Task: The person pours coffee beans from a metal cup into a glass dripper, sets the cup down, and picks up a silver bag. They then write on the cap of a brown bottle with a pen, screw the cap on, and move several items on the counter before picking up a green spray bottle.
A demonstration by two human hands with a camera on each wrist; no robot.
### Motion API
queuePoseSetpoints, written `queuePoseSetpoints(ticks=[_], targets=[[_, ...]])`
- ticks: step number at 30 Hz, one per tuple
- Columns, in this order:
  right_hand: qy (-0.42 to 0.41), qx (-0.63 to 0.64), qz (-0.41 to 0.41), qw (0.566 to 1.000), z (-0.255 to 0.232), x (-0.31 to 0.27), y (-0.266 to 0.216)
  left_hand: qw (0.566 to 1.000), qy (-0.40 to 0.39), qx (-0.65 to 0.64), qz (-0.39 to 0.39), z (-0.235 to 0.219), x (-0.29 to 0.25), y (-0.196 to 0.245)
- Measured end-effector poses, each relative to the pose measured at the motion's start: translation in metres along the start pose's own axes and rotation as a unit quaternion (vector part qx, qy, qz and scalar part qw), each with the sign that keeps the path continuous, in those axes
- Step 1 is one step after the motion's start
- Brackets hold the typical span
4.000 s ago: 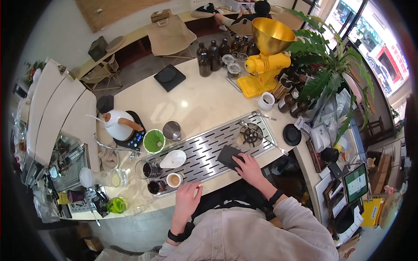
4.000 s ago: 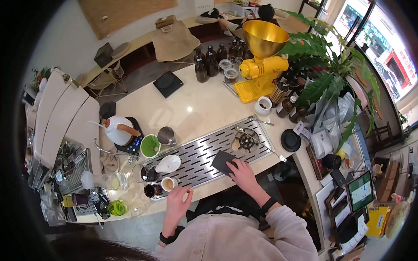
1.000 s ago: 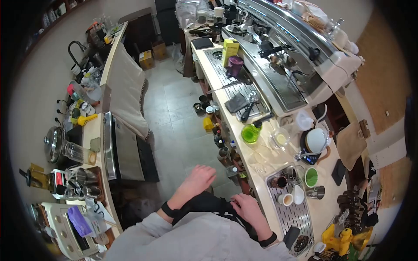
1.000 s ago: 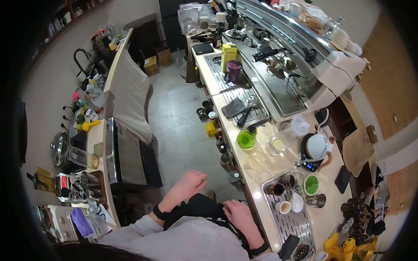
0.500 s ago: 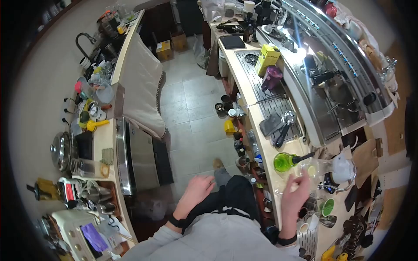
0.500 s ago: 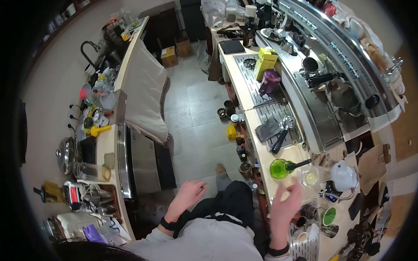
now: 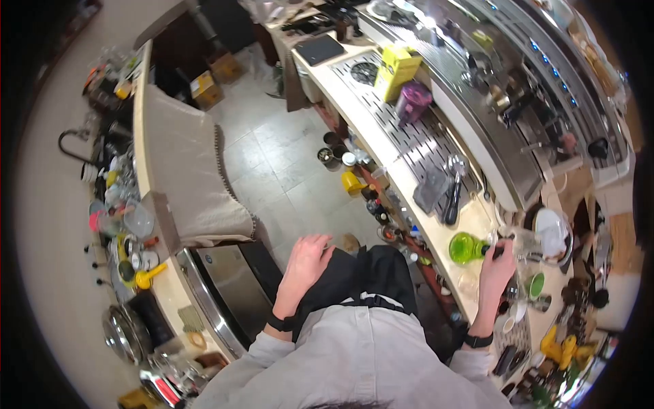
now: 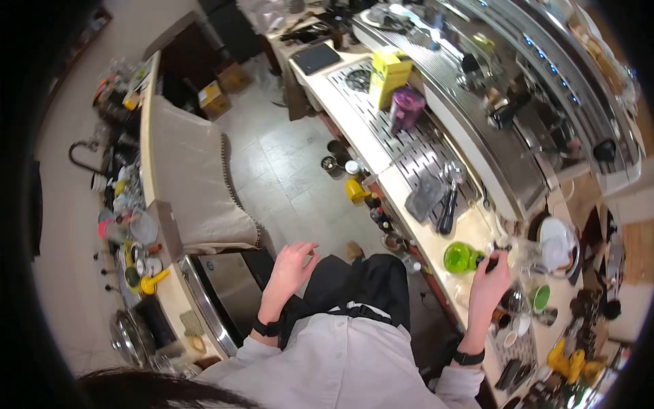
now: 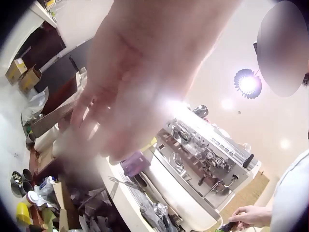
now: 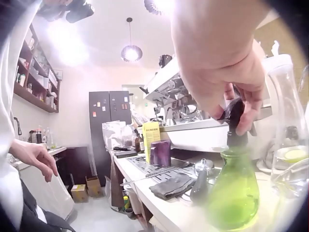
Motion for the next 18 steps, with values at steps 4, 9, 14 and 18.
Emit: queuePoseSetpoints(ticks=[4, 9, 14, 18], targets=[[0.051, -0.022, 0.047, 0.997, -0.034, -0.029, -0.063, 0.997, -0.067, 0.006, 0.04, 0.008, -0.01, -0.015], [0.018, -0.018, 0.062, 0.998, -0.062, -0.089, -0.13, 0.987, -0.147, -0.017, 0.064, 0.045, -0.044, -0.044], [-0.145, 0.074, 0.102, 0.981, -0.003, -0.149, -0.092, 0.974, -0.206, 0.058, 0.069, 0.095, -0.088, -0.061], [-0.248, 0.035, 0.034, 0.967, 0.081, -0.206, -0.005, 0.963, -0.257, 0.08, 0.025, 0.122, -0.13, -0.057]])
Point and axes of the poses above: each hand's wrist, its own x-axis towards the middle knuckle, its own z-axis out of the palm, y = z × x, the point moved 9 cm from there along x, towards the middle knuckle, and after that the axes turned 14 degrees about x, right-handed, at the moved point
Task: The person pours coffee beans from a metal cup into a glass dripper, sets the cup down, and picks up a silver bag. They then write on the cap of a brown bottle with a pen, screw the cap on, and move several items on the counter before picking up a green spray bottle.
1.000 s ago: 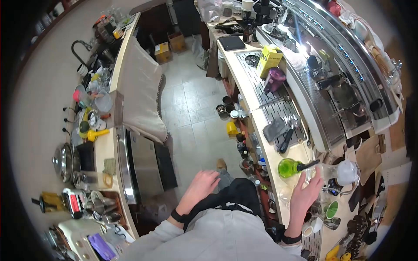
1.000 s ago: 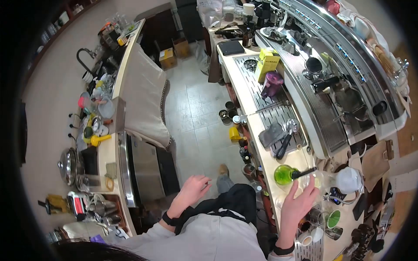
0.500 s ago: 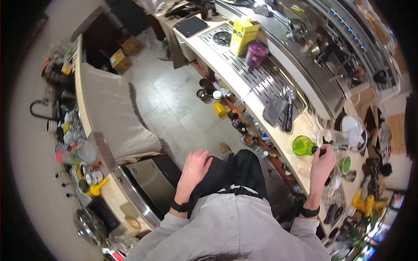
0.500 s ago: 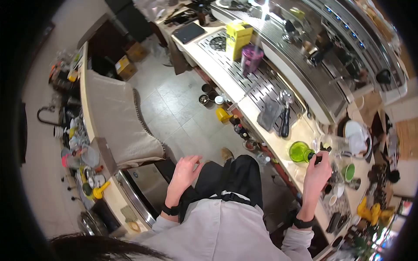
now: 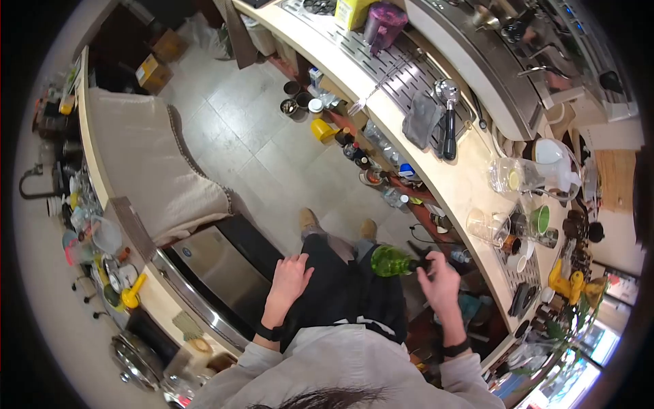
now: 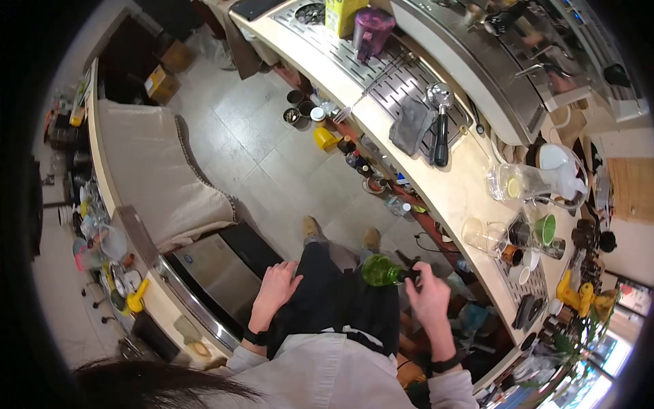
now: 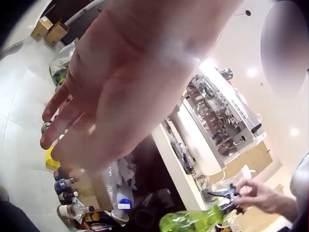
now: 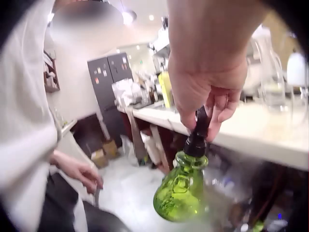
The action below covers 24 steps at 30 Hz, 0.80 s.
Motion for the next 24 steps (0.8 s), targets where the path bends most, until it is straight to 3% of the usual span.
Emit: queuePoseSetpoints(ticks=[4, 8, 14, 15, 18, 20, 23, 24], targets=[[-0.051, 0.043, 0.084, 0.994, 0.065, -0.001, 0.102, 0.998, -0.025, -0.013, -0.054, 0.04, -0.03, 0.019], [-0.117, -0.088, 0.148, 0.978, 0.131, 0.011, 0.249, 0.993, -0.051, -0.009, -0.106, 0.102, -0.048, 0.05], [-0.036, -0.113, 0.23, 0.966, 0.169, 0.04, 0.387, 0.976, -0.084, -0.099, -0.176, 0.198, -0.088, 0.092], [-0.045, -0.121, 0.308, 0.943, 0.18, 0.043, 0.422, 0.965, -0.124, -0.113, -0.202, 0.218, -0.099, 0.095], [-0.052, -0.136, 0.328, 0.933, 0.211, 0.061, 0.484, 0.917, -0.246, -0.159, -0.271, 0.285, -0.137, 0.098], [-0.05, -0.182, 0.309, 0.932, 0.236, 0.075, 0.53, 0.872, -0.334, -0.191, -0.303, 0.338, -0.161, 0.105], [-0.05, -0.245, 0.279, 0.927, 0.269, 0.104, 0.577, 0.782, -0.424, -0.299, -0.345, 0.369, -0.165, 0.121], [-0.047, -0.246, 0.276, 0.928, 0.279, 0.111, 0.595, 0.781, -0.422, -0.306, -0.344, 0.386, -0.179, 0.114]])
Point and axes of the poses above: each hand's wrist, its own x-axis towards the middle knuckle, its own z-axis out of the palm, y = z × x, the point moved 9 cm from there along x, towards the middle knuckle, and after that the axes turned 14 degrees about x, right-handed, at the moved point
